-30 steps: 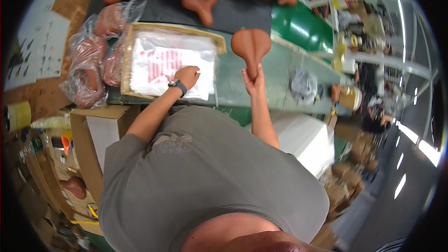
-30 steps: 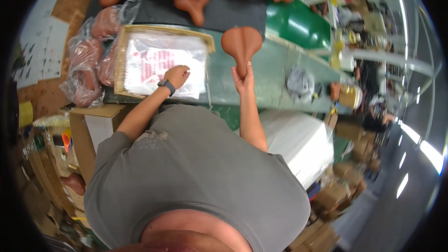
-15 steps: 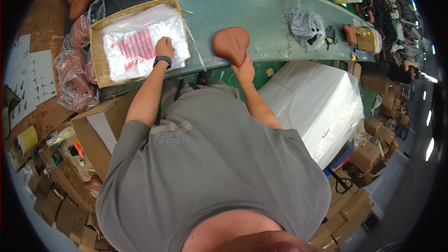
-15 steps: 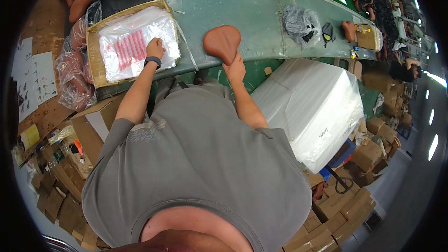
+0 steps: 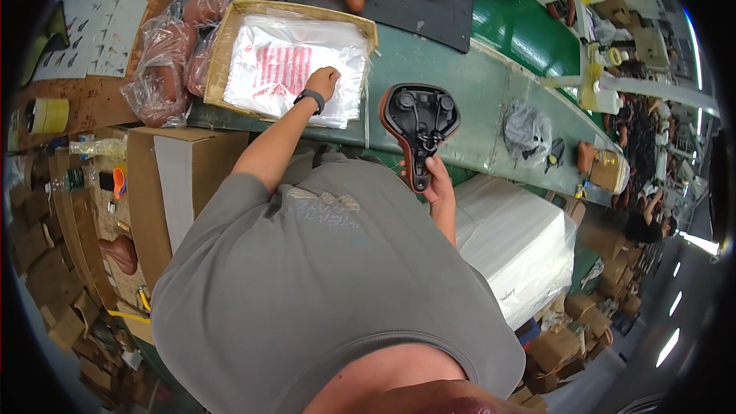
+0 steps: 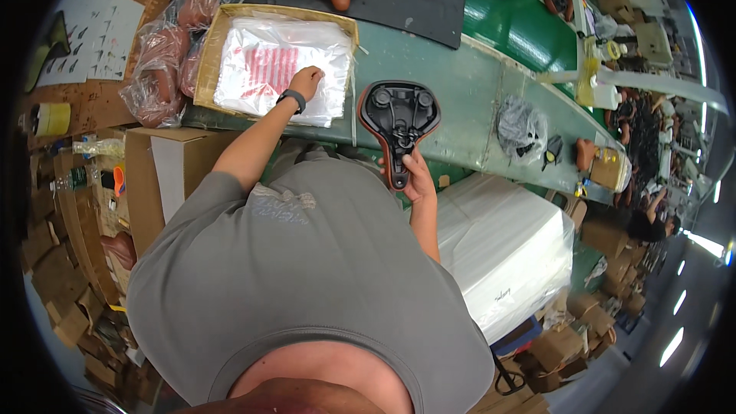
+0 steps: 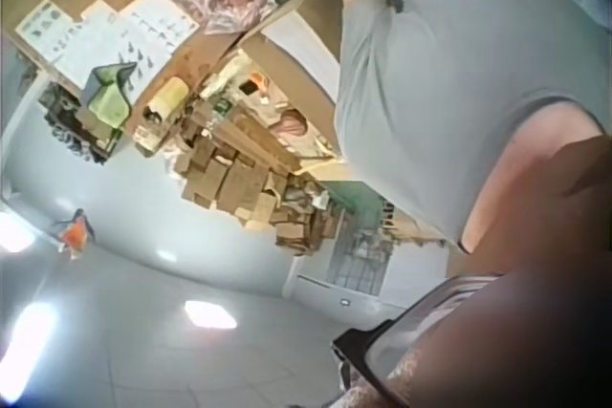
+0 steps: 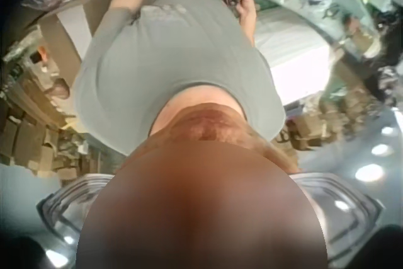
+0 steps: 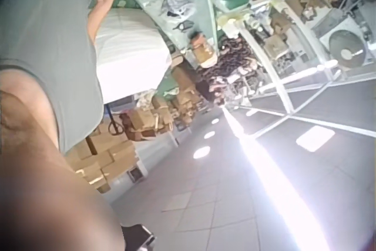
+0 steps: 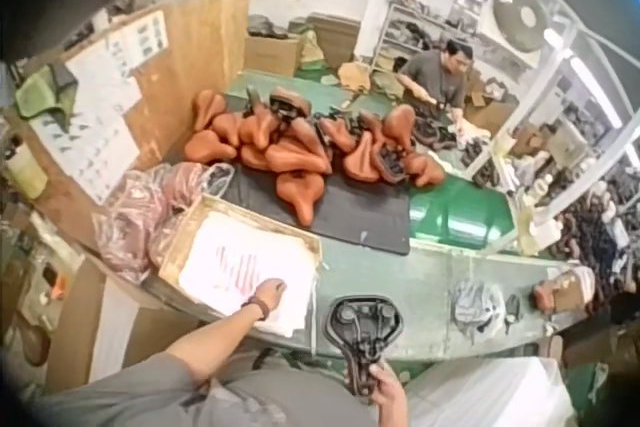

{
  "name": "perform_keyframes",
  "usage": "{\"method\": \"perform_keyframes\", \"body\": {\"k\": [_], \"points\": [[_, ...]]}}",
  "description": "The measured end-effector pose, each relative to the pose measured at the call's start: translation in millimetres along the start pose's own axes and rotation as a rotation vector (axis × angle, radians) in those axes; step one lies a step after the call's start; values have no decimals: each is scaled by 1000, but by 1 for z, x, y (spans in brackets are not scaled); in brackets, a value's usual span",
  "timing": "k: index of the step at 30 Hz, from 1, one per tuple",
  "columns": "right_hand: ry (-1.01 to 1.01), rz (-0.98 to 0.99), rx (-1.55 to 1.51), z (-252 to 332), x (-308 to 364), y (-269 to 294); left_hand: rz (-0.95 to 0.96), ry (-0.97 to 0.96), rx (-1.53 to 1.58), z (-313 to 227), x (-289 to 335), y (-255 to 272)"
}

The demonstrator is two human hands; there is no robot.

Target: The recorder assembles a cardboard box, tapes it shut, packs it with plastic-wrapped bicycle seats and foam padding, then moves to a conveyor belt to sort more seats.

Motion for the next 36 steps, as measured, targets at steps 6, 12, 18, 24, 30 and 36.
{"method": "perform_keyframes", "body": {"k": [6, 12, 18, 24, 30, 36], "points": [[63, 52, 211, -22, -79, -101, 21, 124, 272, -39, 42, 96], [-78, 158, 402, -42, -136, -243, 80, -86, 107, -90, 70, 173], [-19, 171, 588, -49, -157, -317, 4, 604, 1273, -22, 58, 258], [9, 213, 253, -48, -154, -368, -334, 703, 1604, 14, 3, 410], [629, 331, 1135, -26, -215, -442, -364, 454, 958, 4, -102, 440], [1121, 441, 1342, -73, -322, -556, -231, -559, 528, -105, -168, 505]]}}
Point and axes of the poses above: each hand's wrist, its own x-axis away from the middle knuckle, its own y-axis out of the back of the hand, z = x × y, the point moved 7 cm from there along -x, towards the middle knuckle, and after that the axes turned 15 degrees about -z, right-handed, at the moved point
